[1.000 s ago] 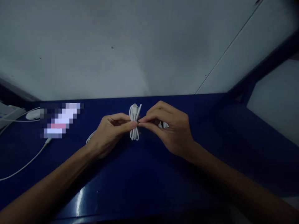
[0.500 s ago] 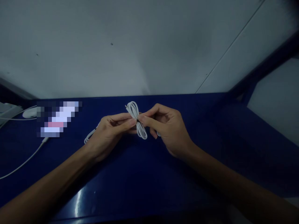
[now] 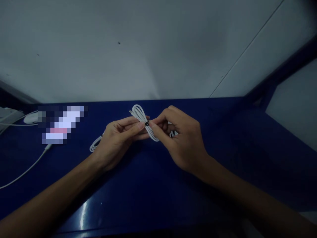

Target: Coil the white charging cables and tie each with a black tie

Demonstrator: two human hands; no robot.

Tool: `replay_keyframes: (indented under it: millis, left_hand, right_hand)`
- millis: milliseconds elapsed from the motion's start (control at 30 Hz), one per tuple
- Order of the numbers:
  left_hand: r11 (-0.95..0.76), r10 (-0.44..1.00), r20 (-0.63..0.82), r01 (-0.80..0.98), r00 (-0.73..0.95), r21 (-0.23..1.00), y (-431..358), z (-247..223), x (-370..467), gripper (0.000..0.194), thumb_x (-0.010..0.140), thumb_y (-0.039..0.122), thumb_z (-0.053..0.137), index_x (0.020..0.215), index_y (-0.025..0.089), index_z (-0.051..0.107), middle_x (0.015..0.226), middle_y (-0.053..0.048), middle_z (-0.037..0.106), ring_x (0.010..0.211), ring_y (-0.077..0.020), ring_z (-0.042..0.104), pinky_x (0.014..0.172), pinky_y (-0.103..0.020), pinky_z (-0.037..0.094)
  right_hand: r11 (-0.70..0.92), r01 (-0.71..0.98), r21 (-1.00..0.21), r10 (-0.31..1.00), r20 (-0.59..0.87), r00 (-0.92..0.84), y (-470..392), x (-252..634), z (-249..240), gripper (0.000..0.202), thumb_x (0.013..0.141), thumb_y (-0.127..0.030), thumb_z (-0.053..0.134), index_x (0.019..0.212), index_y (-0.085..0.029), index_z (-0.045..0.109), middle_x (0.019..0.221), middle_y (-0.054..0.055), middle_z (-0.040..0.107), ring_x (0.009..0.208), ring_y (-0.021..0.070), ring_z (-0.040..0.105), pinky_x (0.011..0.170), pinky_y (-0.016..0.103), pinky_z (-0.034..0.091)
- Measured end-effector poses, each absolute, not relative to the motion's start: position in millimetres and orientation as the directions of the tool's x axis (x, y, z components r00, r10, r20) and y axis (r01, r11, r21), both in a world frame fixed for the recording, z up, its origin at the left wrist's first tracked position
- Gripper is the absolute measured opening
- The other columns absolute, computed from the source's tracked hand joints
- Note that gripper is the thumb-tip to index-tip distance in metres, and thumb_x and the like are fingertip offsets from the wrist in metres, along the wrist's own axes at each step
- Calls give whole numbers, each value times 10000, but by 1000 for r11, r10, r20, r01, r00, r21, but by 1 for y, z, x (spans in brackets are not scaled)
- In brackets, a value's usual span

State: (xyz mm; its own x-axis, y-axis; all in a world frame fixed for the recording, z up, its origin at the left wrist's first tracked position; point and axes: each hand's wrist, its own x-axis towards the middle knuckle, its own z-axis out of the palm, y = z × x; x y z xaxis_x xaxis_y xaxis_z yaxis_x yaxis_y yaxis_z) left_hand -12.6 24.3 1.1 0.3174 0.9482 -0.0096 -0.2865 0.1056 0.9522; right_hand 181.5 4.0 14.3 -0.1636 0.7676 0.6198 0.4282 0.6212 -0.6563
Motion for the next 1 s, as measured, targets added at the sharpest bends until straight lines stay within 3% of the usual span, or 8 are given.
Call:
replay_keyframes:
  millis: [233,367,567,733,833,1000]
  left_hand:
    - [110,961,-20,-315,276,943,24,0,-11,160,914,255,869,1058,186,875,1226,-123,828,1085,-259,806,1050,-403,648]
    - [113,965,-28,-321,259,940,22,1,-10,139,938,235,845,1062,178,872,1242,-124,821,1069,-234,805,1012,-353,660]
    - [111,950,-15,-294,311,949,23,1,-12,95,952,262,831,988,186,875,1414,-115,748,1135,-245,778,1000,-330,651]
    - [136,928,-17,-294,373,946,25,2,-15,197,1005,280,769,1163,205,859,1356,-120,769,1169,-242,753,1021,-327,618]
    - [179,913,-46,-296,405,938,26,2,-16,274,1024,284,745,1277,206,819,1249,-113,799,1082,-205,768,995,-295,605]
    - [256,856,-99,-249,508,934,23,4,-15,320,1028,303,744,1323,187,788,990,-66,790,754,-110,732,739,-198,588]
  right_hand:
    - [709,619,-339,614,728,-305,8,183,5,153,1060,-98,597,966,-195,668,919,49,672,809,183,630,697,341,526]
    - [727,606,-322,611,706,-358,10,186,5,96,1041,-90,628,1013,-173,667,957,58,681,845,186,648,715,336,541]
    - [715,578,-393,636,709,-304,6,185,7,93,1023,-107,638,1038,-190,676,981,66,691,901,205,667,710,342,556]
    - [658,550,-514,706,675,-214,1,183,14,111,958,-102,691,1021,-191,706,959,49,707,870,196,672,738,348,558]
    - [539,495,-682,824,548,-143,0,184,21,92,984,-145,670,1041,-195,722,980,43,726,841,183,683,688,327,538]
    - [255,228,-940,965,230,-129,4,189,23,215,1053,-385,664,1171,-210,705,884,17,741,727,151,659,576,274,473]
